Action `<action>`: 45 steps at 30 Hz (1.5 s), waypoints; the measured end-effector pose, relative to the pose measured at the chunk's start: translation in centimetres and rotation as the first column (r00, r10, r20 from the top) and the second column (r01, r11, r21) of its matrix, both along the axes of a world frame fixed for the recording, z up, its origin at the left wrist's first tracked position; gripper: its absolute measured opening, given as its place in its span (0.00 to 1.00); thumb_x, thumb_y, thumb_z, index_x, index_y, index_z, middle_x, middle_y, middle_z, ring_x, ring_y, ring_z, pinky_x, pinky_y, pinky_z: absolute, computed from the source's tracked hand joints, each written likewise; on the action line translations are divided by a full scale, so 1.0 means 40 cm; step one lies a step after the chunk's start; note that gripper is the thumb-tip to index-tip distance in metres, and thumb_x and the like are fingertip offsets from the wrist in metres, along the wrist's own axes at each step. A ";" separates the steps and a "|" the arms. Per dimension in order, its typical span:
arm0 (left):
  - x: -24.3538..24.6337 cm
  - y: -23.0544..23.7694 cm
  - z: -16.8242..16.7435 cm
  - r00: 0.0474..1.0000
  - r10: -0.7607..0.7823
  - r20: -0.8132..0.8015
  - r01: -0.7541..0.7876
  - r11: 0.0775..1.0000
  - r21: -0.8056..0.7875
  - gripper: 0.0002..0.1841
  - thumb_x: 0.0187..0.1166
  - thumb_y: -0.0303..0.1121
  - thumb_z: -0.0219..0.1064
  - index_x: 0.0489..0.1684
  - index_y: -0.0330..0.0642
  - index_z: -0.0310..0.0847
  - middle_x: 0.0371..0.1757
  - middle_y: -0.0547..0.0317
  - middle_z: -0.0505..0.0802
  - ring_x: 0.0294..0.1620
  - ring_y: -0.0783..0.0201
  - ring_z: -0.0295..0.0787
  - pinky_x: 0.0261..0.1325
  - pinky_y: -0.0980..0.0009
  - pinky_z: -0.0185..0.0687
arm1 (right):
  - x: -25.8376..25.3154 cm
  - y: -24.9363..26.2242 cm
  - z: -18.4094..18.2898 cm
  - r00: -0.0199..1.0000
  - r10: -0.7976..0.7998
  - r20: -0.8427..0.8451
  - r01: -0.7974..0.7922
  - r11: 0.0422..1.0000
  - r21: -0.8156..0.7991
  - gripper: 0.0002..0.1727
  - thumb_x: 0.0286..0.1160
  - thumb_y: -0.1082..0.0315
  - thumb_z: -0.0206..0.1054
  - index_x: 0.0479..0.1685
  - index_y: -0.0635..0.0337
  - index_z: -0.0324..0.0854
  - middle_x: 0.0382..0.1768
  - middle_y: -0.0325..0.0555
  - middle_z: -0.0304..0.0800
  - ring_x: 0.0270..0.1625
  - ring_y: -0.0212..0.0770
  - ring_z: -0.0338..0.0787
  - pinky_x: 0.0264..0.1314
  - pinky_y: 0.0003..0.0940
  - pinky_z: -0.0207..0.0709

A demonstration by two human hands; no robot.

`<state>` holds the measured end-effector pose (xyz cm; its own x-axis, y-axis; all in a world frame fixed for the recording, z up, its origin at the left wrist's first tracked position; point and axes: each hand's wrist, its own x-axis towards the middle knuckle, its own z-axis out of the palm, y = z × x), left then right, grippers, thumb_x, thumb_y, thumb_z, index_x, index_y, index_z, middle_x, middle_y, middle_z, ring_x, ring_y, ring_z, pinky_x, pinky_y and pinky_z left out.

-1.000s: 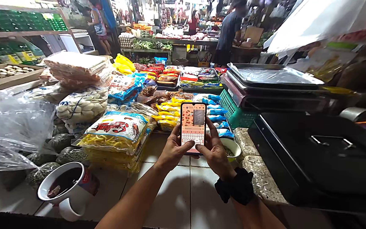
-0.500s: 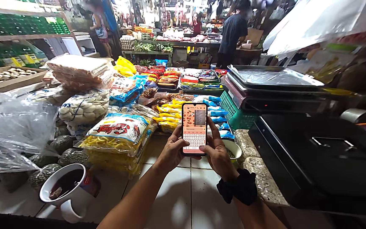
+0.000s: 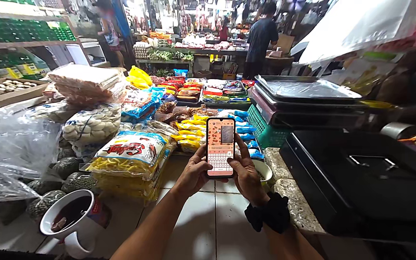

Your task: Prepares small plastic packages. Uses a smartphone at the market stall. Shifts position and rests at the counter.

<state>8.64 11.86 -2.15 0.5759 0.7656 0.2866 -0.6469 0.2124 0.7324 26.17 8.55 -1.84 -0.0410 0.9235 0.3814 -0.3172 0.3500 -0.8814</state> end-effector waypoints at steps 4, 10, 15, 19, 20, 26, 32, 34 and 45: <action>-0.010 0.010 -0.002 1.000 -0.021 0.007 0.021 1.000 0.006 0.33 0.74 0.20 0.52 0.83 0.48 0.49 0.64 0.43 0.89 0.57 0.42 0.94 0.53 0.42 0.93 | 0.011 -0.003 0.008 0.994 0.109 -0.016 -0.110 0.993 -0.047 0.51 0.65 0.85 0.48 0.96 0.49 0.36 0.72 0.55 0.82 0.64 0.46 0.91 0.65 0.45 0.87; -0.017 0.015 -0.001 0.997 -0.066 0.033 0.067 0.998 -0.007 0.34 0.74 0.22 0.53 0.83 0.49 0.48 0.64 0.43 0.90 0.57 0.41 0.94 0.52 0.41 0.93 | 0.016 -0.007 0.015 0.985 0.166 -0.036 -0.168 0.985 -0.051 0.57 0.56 0.87 0.47 0.97 0.47 0.31 0.74 0.55 0.80 0.66 0.45 0.90 0.66 0.45 0.87; -0.028 0.024 -0.003 0.990 -0.132 0.042 0.131 0.991 0.020 0.37 0.74 0.22 0.55 0.86 0.51 0.44 0.67 0.44 0.88 0.60 0.42 0.93 0.57 0.41 0.91 | 0.011 -0.008 0.017 0.988 0.149 -0.041 -0.152 0.986 -0.065 0.55 0.62 0.87 0.47 0.97 0.47 0.31 0.76 0.56 0.78 0.67 0.46 0.90 0.67 0.46 0.87; -0.027 0.025 -0.003 0.991 -0.130 0.040 0.129 0.991 0.019 0.38 0.73 0.22 0.55 0.87 0.51 0.44 0.67 0.44 0.88 0.61 0.42 0.93 0.57 0.40 0.91 | 0.011 -0.007 0.014 0.990 0.135 -0.033 -0.137 0.988 -0.071 0.54 0.63 0.87 0.47 0.97 0.46 0.32 0.76 0.56 0.78 0.66 0.47 0.90 0.65 0.46 0.88; -0.026 0.025 -0.004 0.991 -0.130 0.041 0.129 0.991 0.019 0.38 0.74 0.22 0.55 0.86 0.51 0.44 0.67 0.44 0.88 0.61 0.42 0.93 0.56 0.40 0.91 | 0.012 -0.007 0.013 0.989 0.140 -0.039 -0.143 0.987 -0.069 0.54 0.63 0.87 0.47 0.97 0.46 0.32 0.76 0.56 0.78 0.67 0.47 0.90 0.66 0.46 0.87; -0.023 0.020 0.000 0.995 -0.102 0.007 0.102 0.995 0.019 0.33 0.80 0.23 0.51 0.86 0.52 0.46 0.67 0.42 0.88 0.59 0.41 0.93 0.55 0.41 0.92 | 0.013 -0.006 0.016 0.986 0.160 -0.055 -0.164 0.984 -0.069 0.55 0.60 0.87 0.47 0.97 0.46 0.31 0.76 0.57 0.77 0.66 0.47 0.90 0.65 0.46 0.87; -0.013 0.015 -0.003 0.997 -0.078 -0.022 0.078 0.997 0.019 0.25 0.94 0.49 0.44 0.84 0.50 0.51 0.67 0.40 0.88 0.61 0.40 0.92 0.54 0.45 0.93 | -0.003 0.000 0.005 0.997 0.063 -0.046 -0.065 0.997 -0.030 0.32 0.95 0.65 0.42 0.97 0.48 0.40 0.71 0.56 0.82 0.64 0.47 0.92 0.65 0.45 0.89; -0.015 0.016 -0.003 0.996 -0.084 -0.020 0.084 0.996 0.008 0.24 0.92 0.42 0.47 0.84 0.52 0.50 0.66 0.41 0.89 0.60 0.41 0.93 0.54 0.45 0.93 | -0.003 0.001 0.004 0.996 0.061 -0.064 -0.063 0.997 -0.037 0.31 0.96 0.64 0.38 0.97 0.46 0.42 0.73 0.56 0.81 0.65 0.48 0.91 0.65 0.46 0.89; 0.010 -0.008 -0.004 0.998 -0.057 -0.028 0.058 0.998 0.033 0.39 0.70 0.16 0.52 0.86 0.47 0.43 0.63 0.50 0.91 0.58 0.50 0.95 0.56 0.48 0.93 | -0.030 -0.016 -0.013 0.979 -0.203 -0.004 0.203 0.979 0.037 0.43 0.75 0.80 0.58 0.93 0.56 0.45 0.56 0.54 0.91 0.53 0.43 0.96 0.57 0.39 0.92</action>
